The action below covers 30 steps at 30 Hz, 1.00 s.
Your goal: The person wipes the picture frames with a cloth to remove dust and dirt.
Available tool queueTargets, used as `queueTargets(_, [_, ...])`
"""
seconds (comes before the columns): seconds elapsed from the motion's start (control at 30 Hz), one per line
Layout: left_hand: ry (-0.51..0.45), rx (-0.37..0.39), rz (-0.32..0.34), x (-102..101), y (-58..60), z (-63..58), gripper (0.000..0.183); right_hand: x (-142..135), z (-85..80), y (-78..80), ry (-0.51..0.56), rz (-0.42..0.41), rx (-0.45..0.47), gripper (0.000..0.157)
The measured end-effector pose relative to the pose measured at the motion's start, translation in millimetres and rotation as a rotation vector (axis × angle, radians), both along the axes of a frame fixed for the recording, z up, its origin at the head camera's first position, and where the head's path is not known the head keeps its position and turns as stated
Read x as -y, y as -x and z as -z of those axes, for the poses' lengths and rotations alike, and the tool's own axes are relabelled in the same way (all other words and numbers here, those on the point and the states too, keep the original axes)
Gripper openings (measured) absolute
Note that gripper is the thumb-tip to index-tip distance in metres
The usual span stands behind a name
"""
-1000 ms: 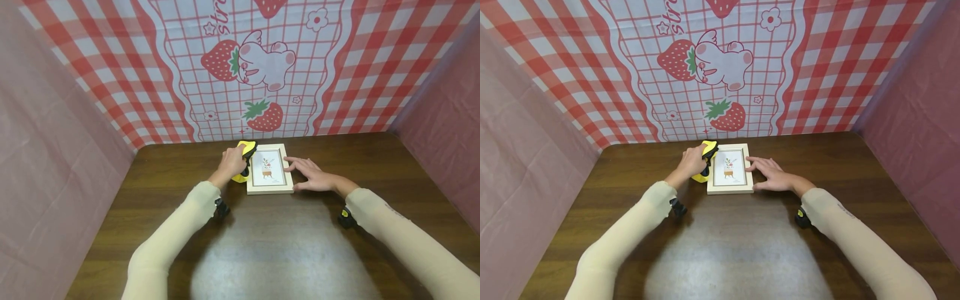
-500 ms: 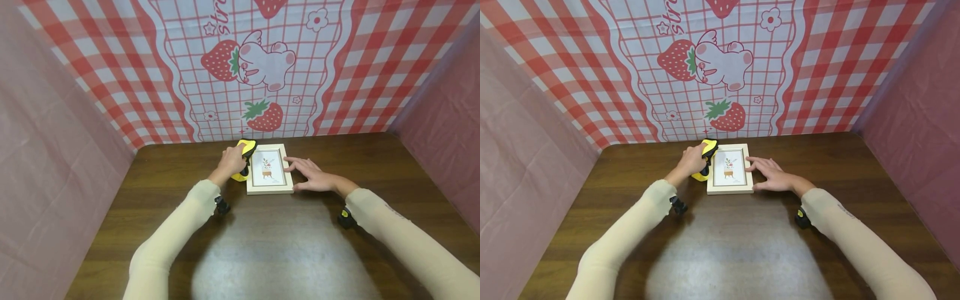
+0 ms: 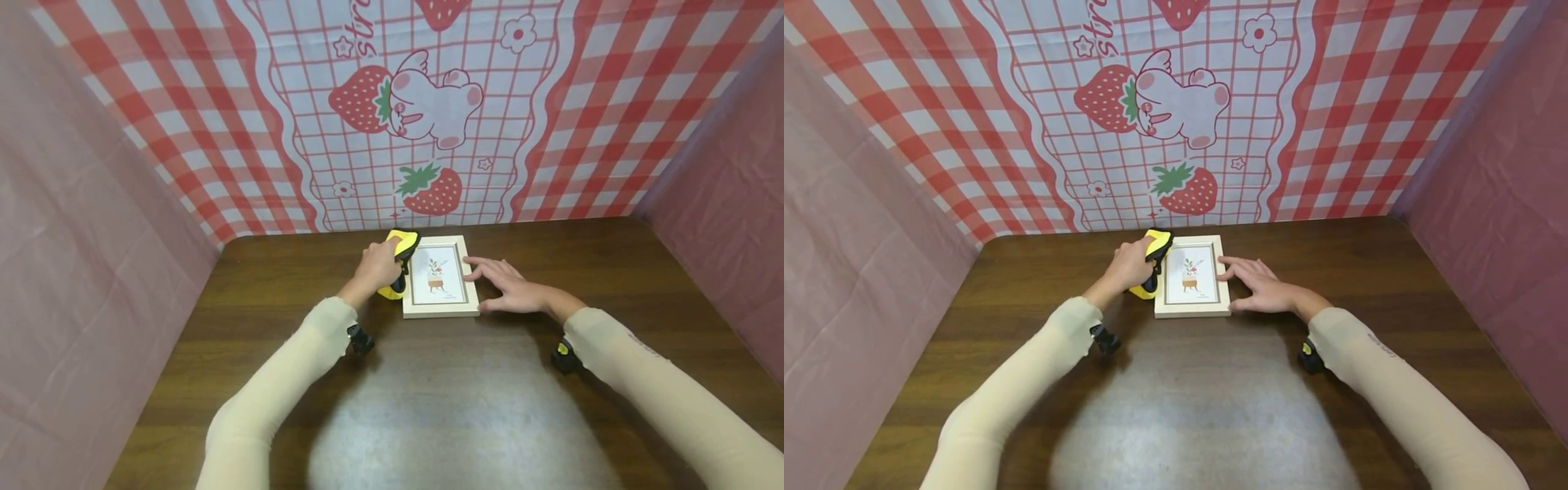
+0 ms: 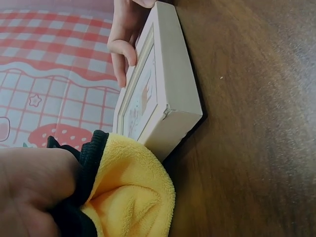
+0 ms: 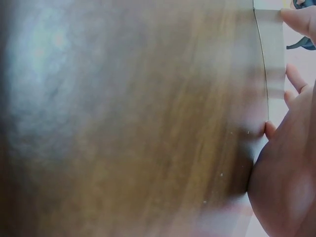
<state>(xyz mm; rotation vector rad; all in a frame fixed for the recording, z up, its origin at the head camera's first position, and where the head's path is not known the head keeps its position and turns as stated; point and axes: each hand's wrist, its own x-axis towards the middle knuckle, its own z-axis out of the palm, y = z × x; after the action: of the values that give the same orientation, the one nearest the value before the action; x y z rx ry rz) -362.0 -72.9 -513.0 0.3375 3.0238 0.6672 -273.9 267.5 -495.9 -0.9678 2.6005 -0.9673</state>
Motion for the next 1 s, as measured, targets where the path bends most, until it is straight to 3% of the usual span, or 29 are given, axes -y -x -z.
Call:
queueTargets(0.27, [-0.006,0.003,0.014,2.5,-9.9,1.7,0.064,0.6,0.6,1.4,-0.018,0.022,0.023,0.052])
queueTargets(0.53, [-0.005,0.013,0.038,4.9,-38.3,-0.4,0.065,-1.6,1.9,1.2,0.002,-0.006,-0.008,0.055])
queueTargets(0.67, [0.005,0.017,0.06,7.2,-53.7,-2.7,0.064,4.4,-10.6,-5.8,-0.018,0.003,0.024,0.055])
queueTargets(0.9, [-0.003,0.0,0.095,9.6,-71.5,2.3,0.065,-1.5,4.5,1.6,0.003,-0.006,-0.024,0.054])
queueTargets(1.0, [-0.009,-0.011,0.1,11.7,-78.8,6.1,0.065,-0.6,1.9,-0.3,0.017,-0.018,-0.026,0.055])
